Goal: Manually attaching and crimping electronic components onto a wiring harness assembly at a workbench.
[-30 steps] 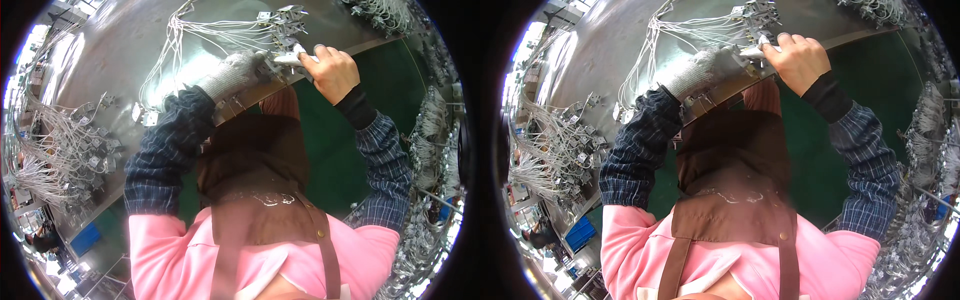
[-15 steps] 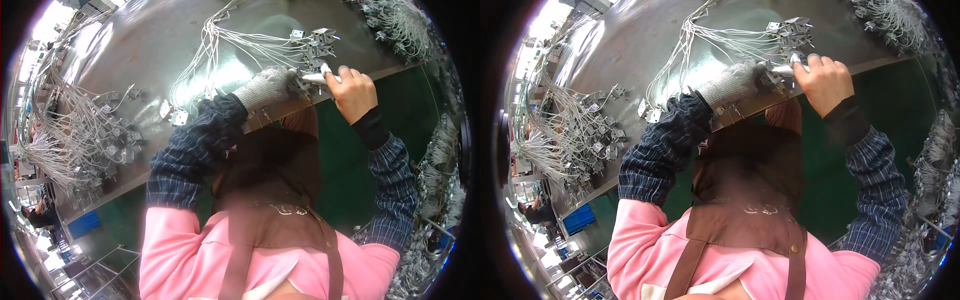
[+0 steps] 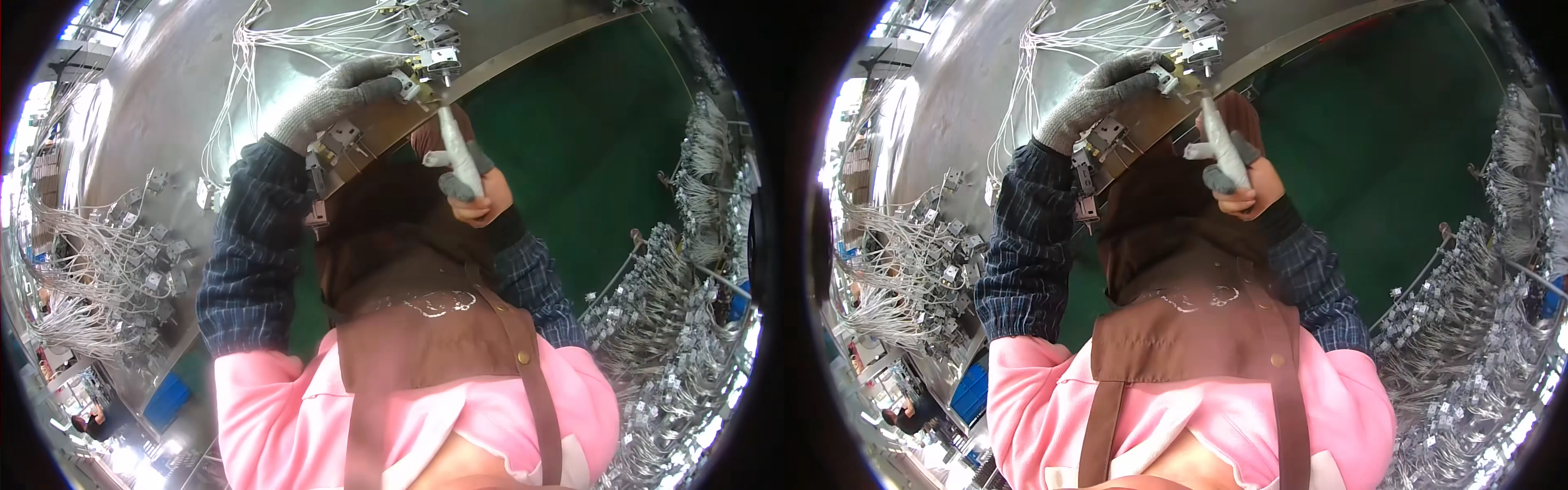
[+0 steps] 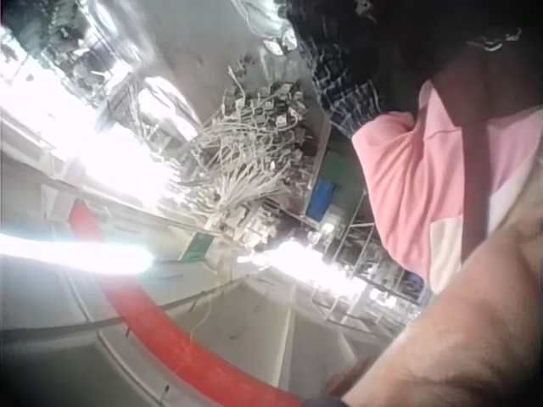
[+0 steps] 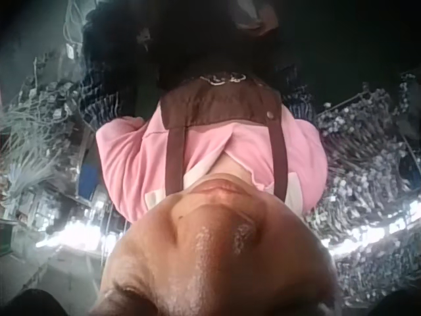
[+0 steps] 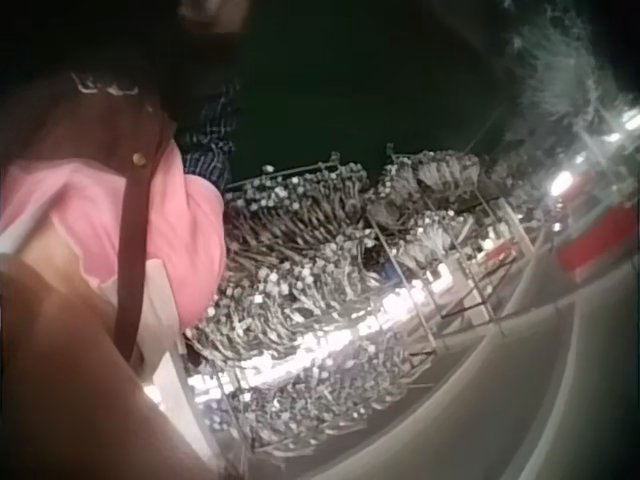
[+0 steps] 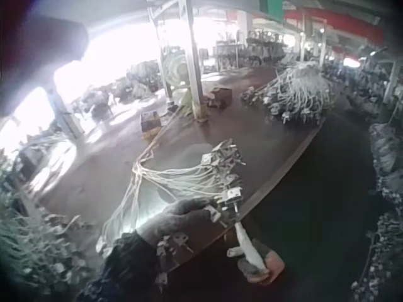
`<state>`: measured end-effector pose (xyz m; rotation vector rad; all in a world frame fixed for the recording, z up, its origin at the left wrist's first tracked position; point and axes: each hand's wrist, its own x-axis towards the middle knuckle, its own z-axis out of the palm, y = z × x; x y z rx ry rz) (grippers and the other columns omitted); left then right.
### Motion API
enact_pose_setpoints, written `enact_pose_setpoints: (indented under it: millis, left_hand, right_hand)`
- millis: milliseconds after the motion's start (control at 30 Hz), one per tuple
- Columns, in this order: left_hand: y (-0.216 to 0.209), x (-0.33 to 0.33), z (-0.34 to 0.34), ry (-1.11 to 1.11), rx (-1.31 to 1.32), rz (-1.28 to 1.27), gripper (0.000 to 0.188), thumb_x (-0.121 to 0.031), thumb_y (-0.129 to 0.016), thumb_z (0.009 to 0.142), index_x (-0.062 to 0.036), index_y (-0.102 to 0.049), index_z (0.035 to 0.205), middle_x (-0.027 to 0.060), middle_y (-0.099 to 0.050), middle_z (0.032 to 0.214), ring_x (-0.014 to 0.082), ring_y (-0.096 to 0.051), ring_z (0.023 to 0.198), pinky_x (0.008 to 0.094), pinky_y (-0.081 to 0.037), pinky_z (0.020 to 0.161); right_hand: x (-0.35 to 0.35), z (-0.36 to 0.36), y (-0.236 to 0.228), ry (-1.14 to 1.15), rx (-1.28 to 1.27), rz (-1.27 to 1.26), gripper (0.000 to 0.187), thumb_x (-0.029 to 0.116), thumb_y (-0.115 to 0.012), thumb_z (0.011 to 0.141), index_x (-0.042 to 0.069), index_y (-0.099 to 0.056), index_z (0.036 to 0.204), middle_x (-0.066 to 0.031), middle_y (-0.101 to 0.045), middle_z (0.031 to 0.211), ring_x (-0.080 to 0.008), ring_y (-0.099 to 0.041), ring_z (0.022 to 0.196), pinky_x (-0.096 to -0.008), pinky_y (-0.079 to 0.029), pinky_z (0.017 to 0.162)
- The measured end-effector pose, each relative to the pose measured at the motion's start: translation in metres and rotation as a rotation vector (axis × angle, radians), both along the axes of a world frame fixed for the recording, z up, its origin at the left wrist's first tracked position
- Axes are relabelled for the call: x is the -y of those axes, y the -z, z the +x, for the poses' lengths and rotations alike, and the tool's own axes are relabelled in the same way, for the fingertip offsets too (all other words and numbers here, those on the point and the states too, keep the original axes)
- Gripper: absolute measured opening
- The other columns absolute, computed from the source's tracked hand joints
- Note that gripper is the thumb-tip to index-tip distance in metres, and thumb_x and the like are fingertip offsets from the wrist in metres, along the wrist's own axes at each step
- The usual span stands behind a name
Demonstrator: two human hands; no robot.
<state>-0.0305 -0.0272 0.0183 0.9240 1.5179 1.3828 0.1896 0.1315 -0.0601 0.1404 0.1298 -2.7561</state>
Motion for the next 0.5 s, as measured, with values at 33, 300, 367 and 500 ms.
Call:
enact_pose_setpoints:
  millis: [33,300,367,500]
  left_hand:
    - [0.001,-0.002,0.0,0.002,-0.034,0.027,0.032,-0.019,-0.059,0.094,-0.0061,-0.058,0.123,0.0031,-0.062,0.113,0.0116,-0.054,0.108,0.0259,-0.041,0.095]
    - [-0.014,-0.019,0.013,-0.1,-0.571,-0.201,0.038,-0.026,-0.056,0.095,-0.0028,-0.055,0.125,0.0107,-0.062,0.114,0.0195,-0.057,0.11,0.0313,-0.042,0.096]
    - [-0.018,-0.025,0.017,-0.12,-0.74,-0.224,0.04,-0.03,-0.054,0.095,-0.0028,-0.054,0.125,0.0144,-0.062,0.114,0.0226,-0.058,0.11,0.0328,-0.043,0.094]
    - [-0.017,-0.029,0.021,-0.197,-0.724,-0.185,0.039,-0.032,-0.049,0.096,-0.003,-0.057,0.121,0.0154,-0.064,0.105,0.0234,-0.061,0.102,0.0333,-0.046,0.088]
  right_hand:
    - [0.004,0.001,0.003,-0.027,-0.045,-0.093,0.058,0.044,-0.03,0.1,-0.003,-0.04,0.132,-0.0074,-0.046,0.056,-0.0071,-0.034,0.033,-0.0179,-0.026,0.028]
    - [0.002,-0.008,0.006,0.779,-0.289,2.11,0.034,0.021,-0.065,0.083,0.005,-0.055,0.111,-0.0127,-0.061,0.079,-0.031,-0.064,0.068,-0.038,-0.049,0.055]
    - [-0.01,-0.008,-0.005,0.696,-0.189,2.668,0.035,0.025,-0.067,0.082,0.008,-0.057,0.111,-0.0144,-0.061,0.088,-0.0363,-0.062,0.072,-0.0403,-0.05,0.06]
    - [-0.021,-0.007,-0.019,0.608,-0.247,2.708,0.039,0.029,-0.069,0.08,0.008,-0.058,0.111,-0.0136,-0.062,0.088,-0.0349,-0.062,0.071,-0.0424,-0.051,0.06]
